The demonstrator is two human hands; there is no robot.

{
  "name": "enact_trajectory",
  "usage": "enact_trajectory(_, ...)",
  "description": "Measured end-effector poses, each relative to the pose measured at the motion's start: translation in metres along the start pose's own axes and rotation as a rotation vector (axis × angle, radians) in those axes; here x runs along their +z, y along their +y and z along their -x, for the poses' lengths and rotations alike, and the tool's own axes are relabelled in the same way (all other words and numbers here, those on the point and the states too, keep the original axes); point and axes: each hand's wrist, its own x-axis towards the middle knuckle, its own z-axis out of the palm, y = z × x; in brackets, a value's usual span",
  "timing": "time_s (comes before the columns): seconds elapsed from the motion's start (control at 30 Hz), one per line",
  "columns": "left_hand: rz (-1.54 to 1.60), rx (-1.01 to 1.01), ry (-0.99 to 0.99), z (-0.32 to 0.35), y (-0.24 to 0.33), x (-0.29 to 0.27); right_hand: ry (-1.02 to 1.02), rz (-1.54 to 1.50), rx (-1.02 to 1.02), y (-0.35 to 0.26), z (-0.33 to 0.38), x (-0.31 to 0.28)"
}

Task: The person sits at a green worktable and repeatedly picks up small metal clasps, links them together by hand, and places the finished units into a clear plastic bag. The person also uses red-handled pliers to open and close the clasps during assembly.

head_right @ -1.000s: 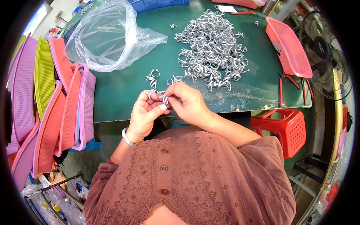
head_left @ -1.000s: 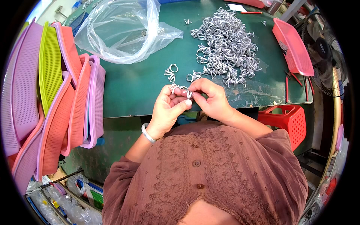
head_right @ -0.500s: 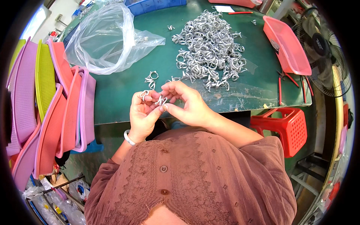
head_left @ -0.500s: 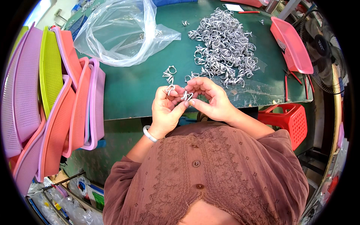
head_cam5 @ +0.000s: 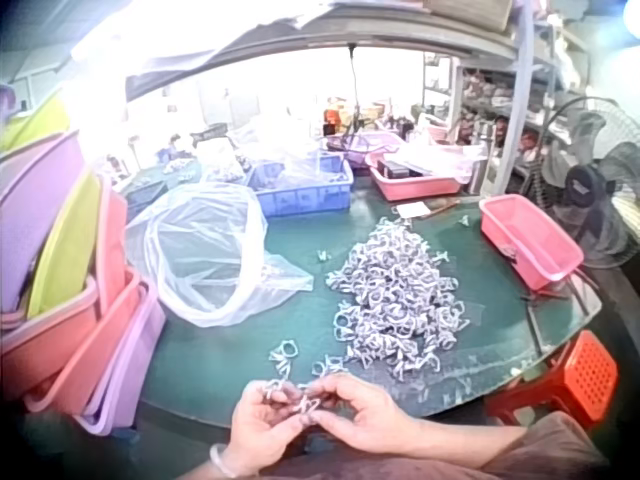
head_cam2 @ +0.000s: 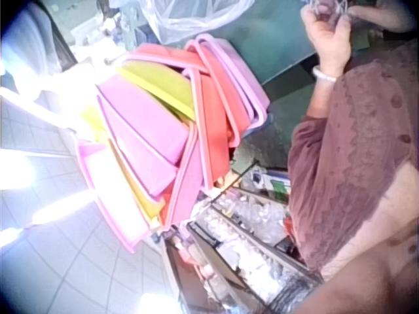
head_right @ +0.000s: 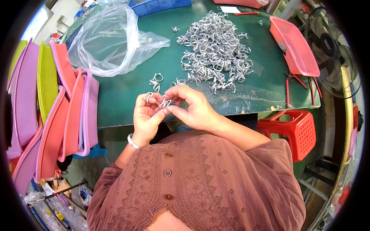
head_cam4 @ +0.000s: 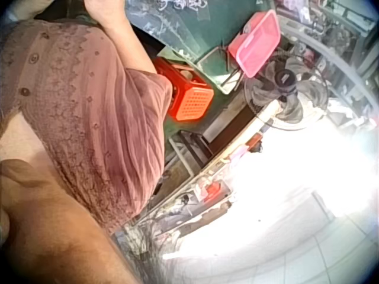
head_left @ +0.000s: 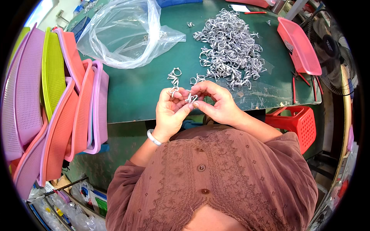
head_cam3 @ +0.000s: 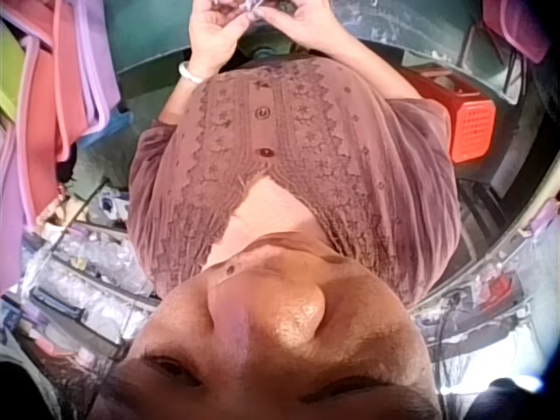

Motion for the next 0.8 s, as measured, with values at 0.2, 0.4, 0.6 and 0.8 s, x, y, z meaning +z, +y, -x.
enact_trajectory(0.2, 0.009, -0.009, -0.011, -0.002, -0.003, 0.001, -0.011, 0.034, 0.039, -0.009, 0.002, -0.002)
enact_trajectory(0.4, 0.033, -0.022, -0.049, -0.006, -0.004, 0.008, 0.056, -0.021, 0.055, -0.008, 0.007, -0.003)
enact_trajectory(0.6, 0.035, -0.032, -0.056, -0.004, -0.005, 0.01, 0.07, -0.182, 0.211, -0.008, 0.008, -0.005)
enact_trajectory(0.8, 0.004, -0.005, -0.051, -0.003, -0.005, 0.01, 0.043, -0.194, 0.182, -0.006, 0.008, -0.004)
